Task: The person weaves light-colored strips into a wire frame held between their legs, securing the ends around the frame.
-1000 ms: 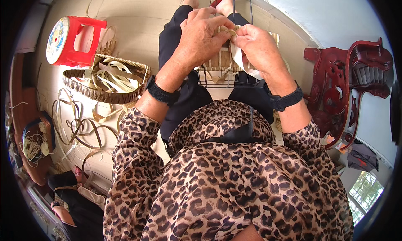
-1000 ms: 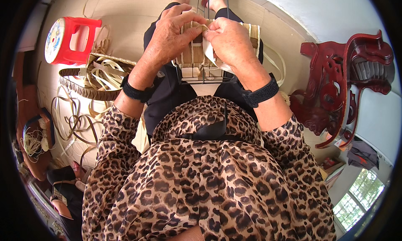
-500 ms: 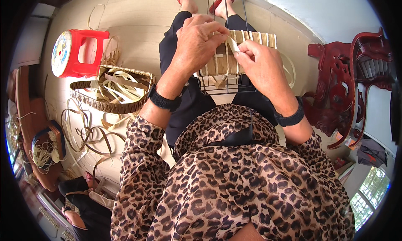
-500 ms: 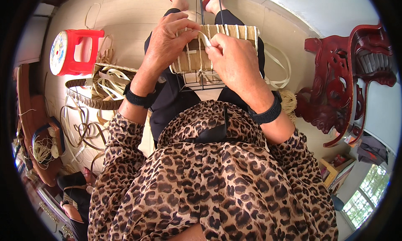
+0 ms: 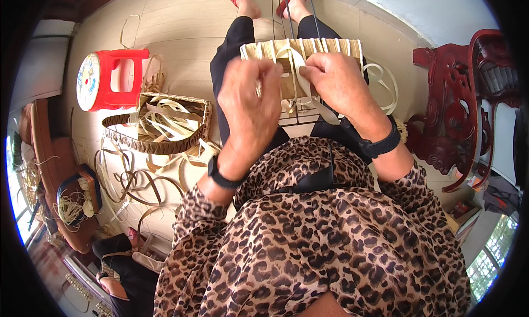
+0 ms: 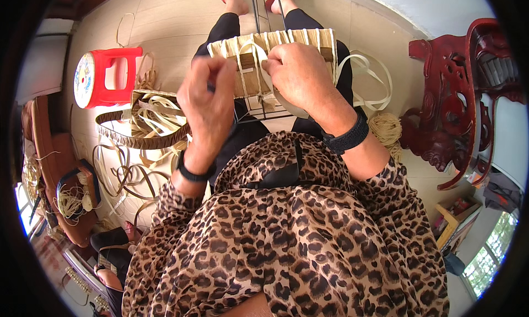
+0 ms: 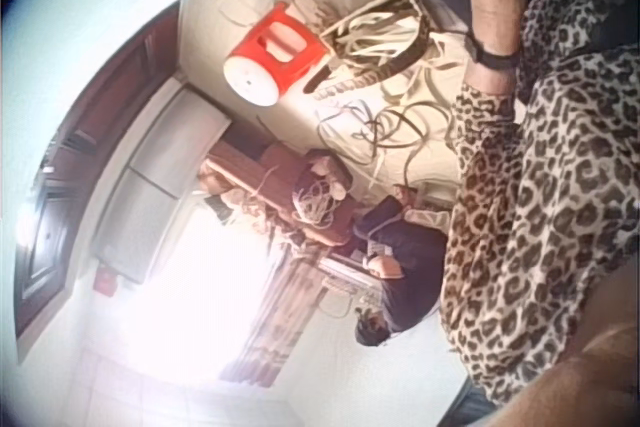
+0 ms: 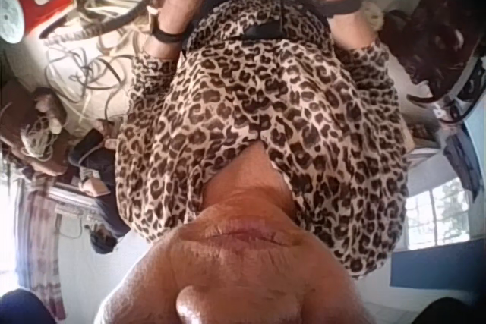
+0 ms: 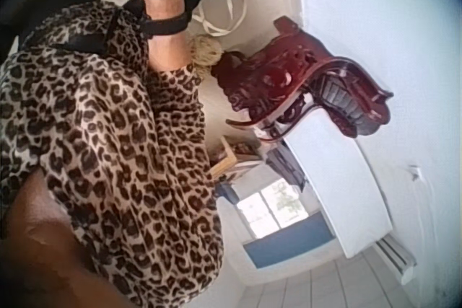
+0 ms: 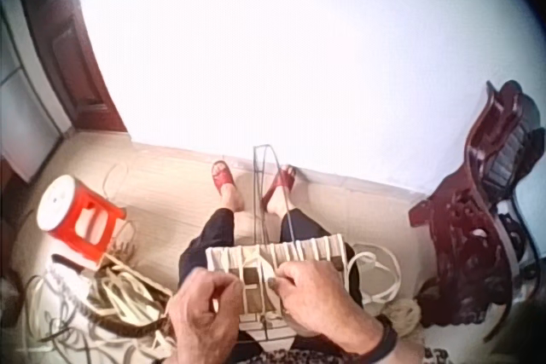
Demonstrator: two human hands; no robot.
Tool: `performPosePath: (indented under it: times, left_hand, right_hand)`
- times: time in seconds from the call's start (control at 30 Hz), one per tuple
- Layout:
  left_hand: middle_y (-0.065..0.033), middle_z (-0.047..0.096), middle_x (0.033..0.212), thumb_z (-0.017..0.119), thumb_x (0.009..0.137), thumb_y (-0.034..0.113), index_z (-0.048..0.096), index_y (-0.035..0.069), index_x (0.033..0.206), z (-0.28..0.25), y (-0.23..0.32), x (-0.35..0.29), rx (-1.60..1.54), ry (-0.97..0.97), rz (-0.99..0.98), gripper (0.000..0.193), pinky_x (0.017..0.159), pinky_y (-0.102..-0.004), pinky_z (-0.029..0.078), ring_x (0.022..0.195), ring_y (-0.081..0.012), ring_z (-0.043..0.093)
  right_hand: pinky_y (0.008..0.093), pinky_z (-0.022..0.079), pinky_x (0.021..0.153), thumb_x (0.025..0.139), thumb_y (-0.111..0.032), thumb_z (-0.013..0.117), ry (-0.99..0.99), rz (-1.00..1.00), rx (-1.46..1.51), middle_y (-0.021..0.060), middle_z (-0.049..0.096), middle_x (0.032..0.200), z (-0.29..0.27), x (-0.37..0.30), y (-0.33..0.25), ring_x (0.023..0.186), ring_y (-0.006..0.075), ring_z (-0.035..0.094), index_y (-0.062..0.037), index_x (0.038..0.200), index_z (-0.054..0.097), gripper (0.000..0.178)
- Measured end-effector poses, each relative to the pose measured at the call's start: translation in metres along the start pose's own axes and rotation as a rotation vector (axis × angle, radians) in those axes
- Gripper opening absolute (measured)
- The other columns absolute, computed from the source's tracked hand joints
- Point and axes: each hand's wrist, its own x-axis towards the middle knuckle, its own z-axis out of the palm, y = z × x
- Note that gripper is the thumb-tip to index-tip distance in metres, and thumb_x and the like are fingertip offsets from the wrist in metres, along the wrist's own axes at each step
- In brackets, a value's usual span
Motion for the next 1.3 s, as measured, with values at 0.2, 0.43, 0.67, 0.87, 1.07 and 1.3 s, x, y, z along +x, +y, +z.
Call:
performPosePath:
  times: [0.2,0.43,0.67,0.87,1.07,1.3]
  left_hand:
    - [-0.0086,0.061,0.074,0.048,0.094,0.021,0.054,-0.002,0.105,-0.011,0.022,-0.031,-0.796,-0.579,-0.843,0.026,0.046,-0.0200,0.044,0.056,-0.0124,0.058]
    - [-0.0106,0.061,0.076,0.039,0.096,0.022,0.052,0.002,0.100,0.003,0.011,-0.026,-1.238,-0.604,-1.115,0.024,0.051,-0.0243,0.047,0.055,-0.0160,0.057]
    - [-0.0067,0.057,0.058,0.043,0.095,0.025,0.054,0.005,0.096,0.003,0.006,-0.027,-1.384,-0.657,-1.186,0.023,0.044,-0.0266,0.040,0.041,-0.0137,0.047]
    - [-0.0020,0.049,0.050,0.052,0.091,0.023,0.056,0.008,0.086,0.002,0.004,-0.030,-1.322,-0.831,-1.217,0.016,0.036,-0.0209,0.028,0.035,-0.0081,0.035]
    - [-0.0022,0.051,0.055,0.054,0.089,0.015,0.057,0.005,0.079,0.007,0.009,-0.030,-1.111,-0.721,-1.125,0.014,0.036,-0.0201,0.030,0.040,-0.0073,0.040]
    - [-0.0026,0.052,0.055,0.054,0.089,0.013,0.056,0.005,0.077,0.007,0.017,-0.026,-1.092,-0.700,-1.039,0.015,0.036,-0.0192,0.031,0.040,-0.0076,0.041]
  right_hand:
    - [0.0386,0.046,0.057,0.074,-0.012,0.051,-0.145,-0.037,0.056,0.0176,0.057,0.057,-0.002,0.010,0.005,0.055,0.0296,0.059,0.0011,0.066,0.062,0.018]
    - [0.0332,0.046,0.052,0.076,-0.011,0.051,-0.257,0.185,0.317,0.0118,0.057,0.054,-0.004,0.014,0.000,0.052,0.0189,0.059,0.0035,0.063,0.059,0.021]
    - [0.0197,0.030,0.038,0.082,-0.008,0.050,-0.304,0.238,0.348,-0.0009,0.048,0.056,-0.003,0.017,0.007,0.043,0.0041,0.039,0.0006,0.068,0.055,0.017]
    - [0.0193,0.028,0.038,0.082,-0.009,0.051,-0.319,0.241,0.394,-0.0028,0.046,0.055,-0.003,0.018,0.008,0.042,0.0034,0.038,-0.0006,0.068,0.055,0.017]
    - [0.0221,0.030,0.040,0.083,-0.013,0.051,-0.309,0.158,0.267,-0.0033,0.043,0.053,-0.006,0.018,0.008,0.044,0.0051,0.039,-0.0020,0.067,0.054,0.020]
    - [0.0282,0.043,0.054,0.082,-0.036,0.059,-0.057,0.057,0.208,0.0095,0.058,0.063,-0.021,-0.034,0.006,0.059,0.0131,0.056,0.0017,0.083,0.059,0.037]
